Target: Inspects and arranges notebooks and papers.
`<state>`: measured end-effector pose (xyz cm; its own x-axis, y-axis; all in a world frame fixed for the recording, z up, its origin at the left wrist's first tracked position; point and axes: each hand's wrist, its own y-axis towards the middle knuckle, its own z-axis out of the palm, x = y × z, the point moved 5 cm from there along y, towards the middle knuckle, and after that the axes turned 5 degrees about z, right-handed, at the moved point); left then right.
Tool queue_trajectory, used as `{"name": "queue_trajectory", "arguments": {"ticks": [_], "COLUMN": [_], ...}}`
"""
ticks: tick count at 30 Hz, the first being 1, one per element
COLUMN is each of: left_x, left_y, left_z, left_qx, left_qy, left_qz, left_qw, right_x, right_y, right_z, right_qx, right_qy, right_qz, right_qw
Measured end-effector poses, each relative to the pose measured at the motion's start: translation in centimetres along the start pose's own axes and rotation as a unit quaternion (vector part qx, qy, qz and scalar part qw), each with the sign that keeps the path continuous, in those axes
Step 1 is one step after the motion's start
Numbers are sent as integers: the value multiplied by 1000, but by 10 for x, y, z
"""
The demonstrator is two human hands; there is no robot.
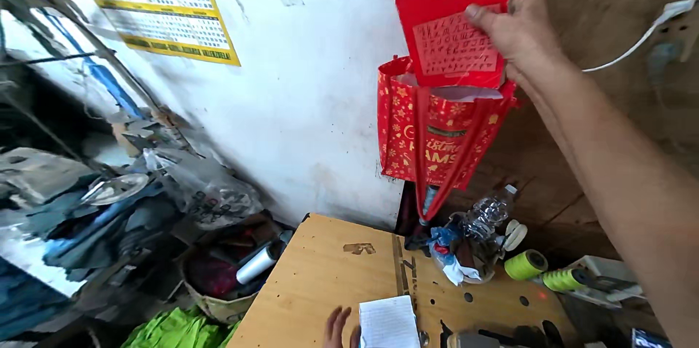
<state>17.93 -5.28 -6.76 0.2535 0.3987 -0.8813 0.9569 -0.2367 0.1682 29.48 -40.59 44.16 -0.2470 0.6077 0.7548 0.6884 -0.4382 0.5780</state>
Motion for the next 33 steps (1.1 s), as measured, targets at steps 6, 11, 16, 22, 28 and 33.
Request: {"name": "queue_trajectory", "arguments": {"ticks": [6, 11, 16, 22, 28, 33], "left_x": [-236, -350, -363, -297, -235, -179], "left_y": [150, 255, 241, 201, 166, 123], "left_z": [-94, -120, -122, -110, -85, -62], "left_qx": [-109, -117, -102, -82, -149, -159], "left_qy": [-152, -313, -514, -544, -579, -586], "left_qz": [254, 345, 352, 223, 31, -24], "left_qw": [949, 877, 775, 804, 801, 794], "right_x": [40, 99, 137, 107, 47, -8], "right_y": [-1, -27, -79, -116, -191, -238], "right_z": [1, 22, 35, 72, 117, 140], "right_qx": [44, 116, 132, 255, 320, 404], "right_qy": [-94, -177, -184, -106, -46, 37], "right_qz": [-120, -269, -268, -193, -120, 35], "right_qw": [987, 940, 936, 941, 939, 913]}}
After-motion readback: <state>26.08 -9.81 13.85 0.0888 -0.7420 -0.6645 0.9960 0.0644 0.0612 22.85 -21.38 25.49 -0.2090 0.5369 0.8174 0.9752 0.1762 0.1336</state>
